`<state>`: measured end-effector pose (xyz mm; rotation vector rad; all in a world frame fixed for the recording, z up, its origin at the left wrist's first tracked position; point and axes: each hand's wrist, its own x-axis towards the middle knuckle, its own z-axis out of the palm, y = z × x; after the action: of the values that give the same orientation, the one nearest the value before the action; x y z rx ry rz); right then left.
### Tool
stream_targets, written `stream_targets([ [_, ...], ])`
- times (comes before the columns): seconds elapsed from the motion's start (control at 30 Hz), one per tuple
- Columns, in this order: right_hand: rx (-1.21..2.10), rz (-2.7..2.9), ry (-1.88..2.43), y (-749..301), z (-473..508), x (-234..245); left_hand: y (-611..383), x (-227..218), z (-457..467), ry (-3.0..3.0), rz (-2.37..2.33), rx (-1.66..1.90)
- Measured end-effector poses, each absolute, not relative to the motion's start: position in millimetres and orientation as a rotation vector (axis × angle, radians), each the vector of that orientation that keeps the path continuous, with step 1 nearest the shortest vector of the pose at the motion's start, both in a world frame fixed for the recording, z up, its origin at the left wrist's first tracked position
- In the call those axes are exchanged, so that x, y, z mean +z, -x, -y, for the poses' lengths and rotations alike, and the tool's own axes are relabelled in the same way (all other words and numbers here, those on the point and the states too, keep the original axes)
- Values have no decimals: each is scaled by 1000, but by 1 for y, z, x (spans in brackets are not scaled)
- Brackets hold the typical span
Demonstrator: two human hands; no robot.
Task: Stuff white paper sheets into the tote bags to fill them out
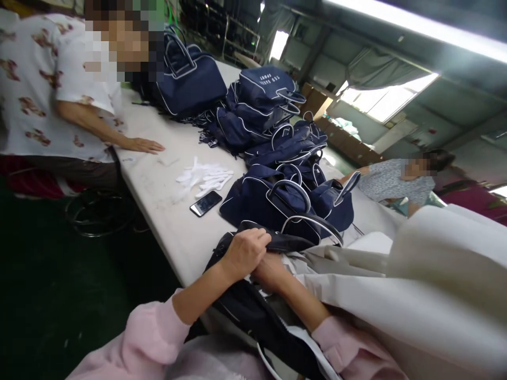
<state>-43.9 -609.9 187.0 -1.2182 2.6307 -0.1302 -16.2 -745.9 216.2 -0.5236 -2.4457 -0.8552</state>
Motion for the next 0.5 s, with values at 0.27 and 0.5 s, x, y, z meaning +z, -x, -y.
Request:
stream_targets([
  [0.27, -824, -2652, 923, 15, 579, 237, -55, 190, 792, 381, 2252, -1859],
  [0.5, -437, -2551, 1085, 29, 573, 237, -68, 196, 776, 765, 2610, -1358],
])
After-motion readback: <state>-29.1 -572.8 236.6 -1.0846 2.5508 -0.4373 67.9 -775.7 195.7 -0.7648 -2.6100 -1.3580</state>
